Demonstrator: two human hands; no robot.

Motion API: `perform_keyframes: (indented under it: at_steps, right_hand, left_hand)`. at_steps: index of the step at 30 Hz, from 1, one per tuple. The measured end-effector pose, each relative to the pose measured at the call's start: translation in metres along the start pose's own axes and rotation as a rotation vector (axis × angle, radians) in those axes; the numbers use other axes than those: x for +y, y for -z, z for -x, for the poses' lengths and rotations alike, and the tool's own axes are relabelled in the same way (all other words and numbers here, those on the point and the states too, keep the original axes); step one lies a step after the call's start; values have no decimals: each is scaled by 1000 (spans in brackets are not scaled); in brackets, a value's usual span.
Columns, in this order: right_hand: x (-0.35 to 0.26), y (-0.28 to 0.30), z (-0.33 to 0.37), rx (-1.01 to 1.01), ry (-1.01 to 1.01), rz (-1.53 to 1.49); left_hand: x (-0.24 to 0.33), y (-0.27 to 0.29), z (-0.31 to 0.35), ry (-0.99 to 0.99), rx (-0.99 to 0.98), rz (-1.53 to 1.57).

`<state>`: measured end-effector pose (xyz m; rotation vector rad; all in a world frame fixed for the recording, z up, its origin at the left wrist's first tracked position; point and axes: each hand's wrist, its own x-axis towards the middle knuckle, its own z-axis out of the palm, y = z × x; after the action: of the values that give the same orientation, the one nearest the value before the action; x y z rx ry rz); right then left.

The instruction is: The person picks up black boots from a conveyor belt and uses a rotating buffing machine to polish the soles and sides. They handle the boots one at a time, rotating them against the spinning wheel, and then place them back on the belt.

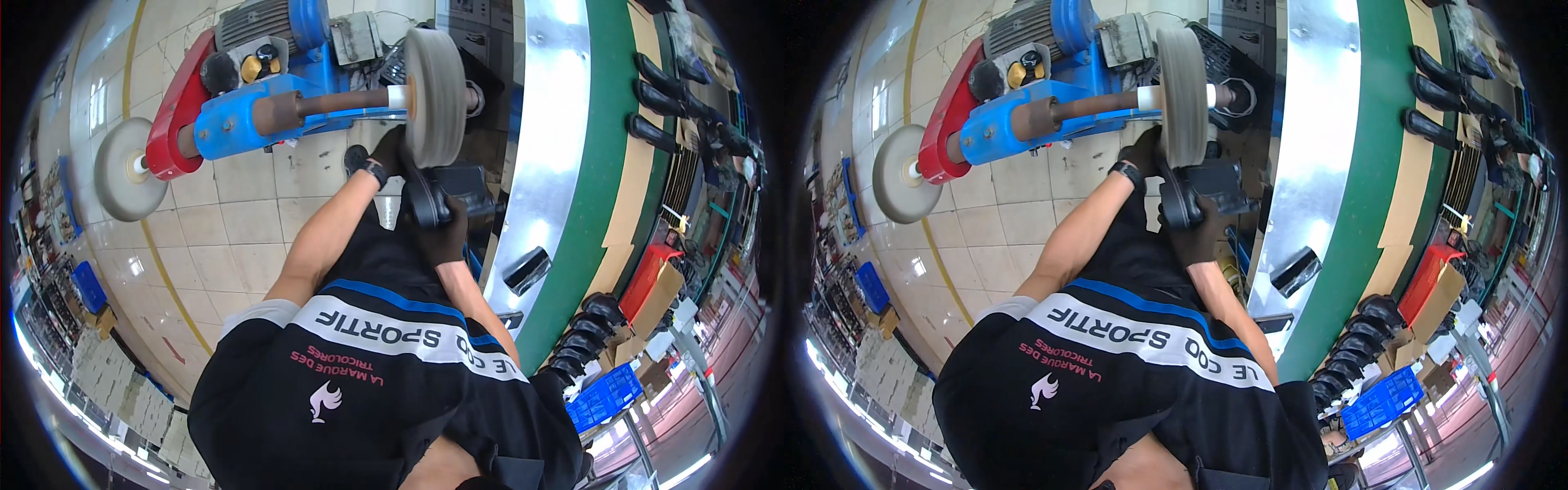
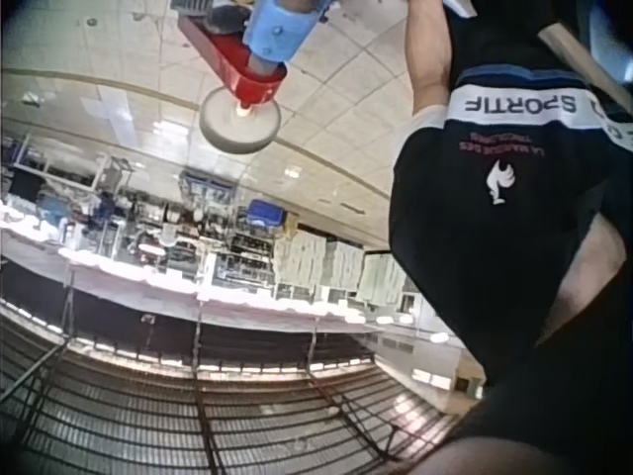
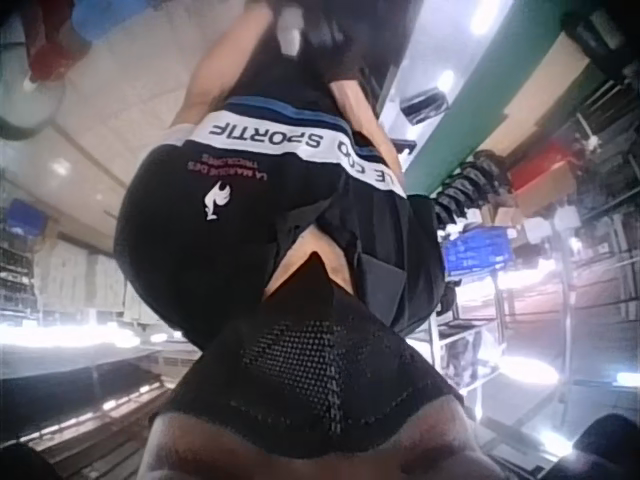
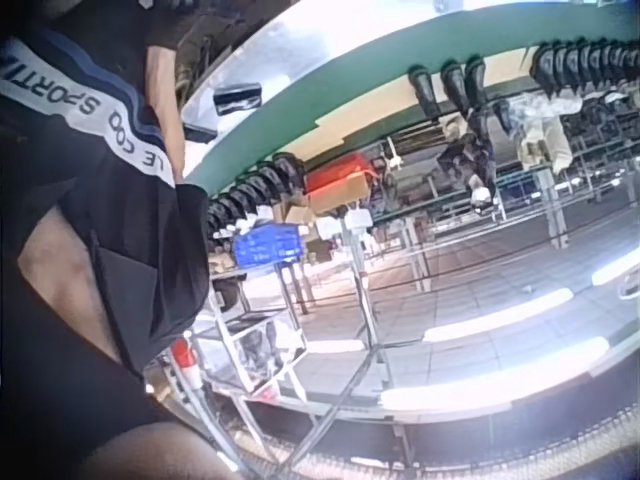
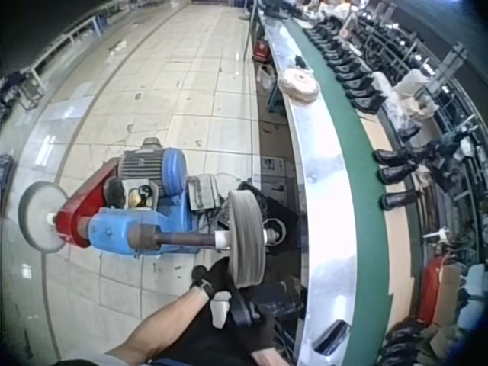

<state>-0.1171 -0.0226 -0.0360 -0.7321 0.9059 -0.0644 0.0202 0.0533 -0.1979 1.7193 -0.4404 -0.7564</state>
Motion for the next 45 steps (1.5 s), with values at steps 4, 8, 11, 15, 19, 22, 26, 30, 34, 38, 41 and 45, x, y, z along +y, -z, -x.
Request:
perform_keyframes:
  at_steps: [4,8,11,15,19,22,26,30,34,38,41,45]
  right_hand:
    - [27,17,1,-114,175,198]
    - [30,25,-2,-161,453,843]
    - [26,15,-1,-172,334,671]
    - [16,16,-12,-127,-151,-78]
    - [19,19,-10,-196,-257,-350]
    - [24,30,-17,-206,-119,-248]
    - [6,14,-39,-33,-332,-389]
    - [-2,-4,-56,-114,-361,-364]
    - [-5,-2,-66,-212,-283,-165]
    - [-6,-4,-64,-192,-307,-156]
    - [-8,6,-61,-181,-376,-301]
    - [-14,31,-41,-172,-384,-339]
  left_hand:
    - [-77,-20,-9,56,44,391]
    - [-43,5,7,552,113,1121]
    - [-27,14,17,562,153,1059]
    - [-17,0,-6,617,39,1290]
    - [-93,-30,-11,143,74,719]
    - [-40,-25,-10,502,40,1107]
    - [-31,-19,-9,189,-19,349]
    - [-93,-26,-14,358,-17,635]
    - [-81,-31,-11,954,101,1445]
    - [-87,-29,-4,845,133,1433]
    - [-70,-28,-12,623,129,1270]
    - [-45,-28,-8,406,200,1116]
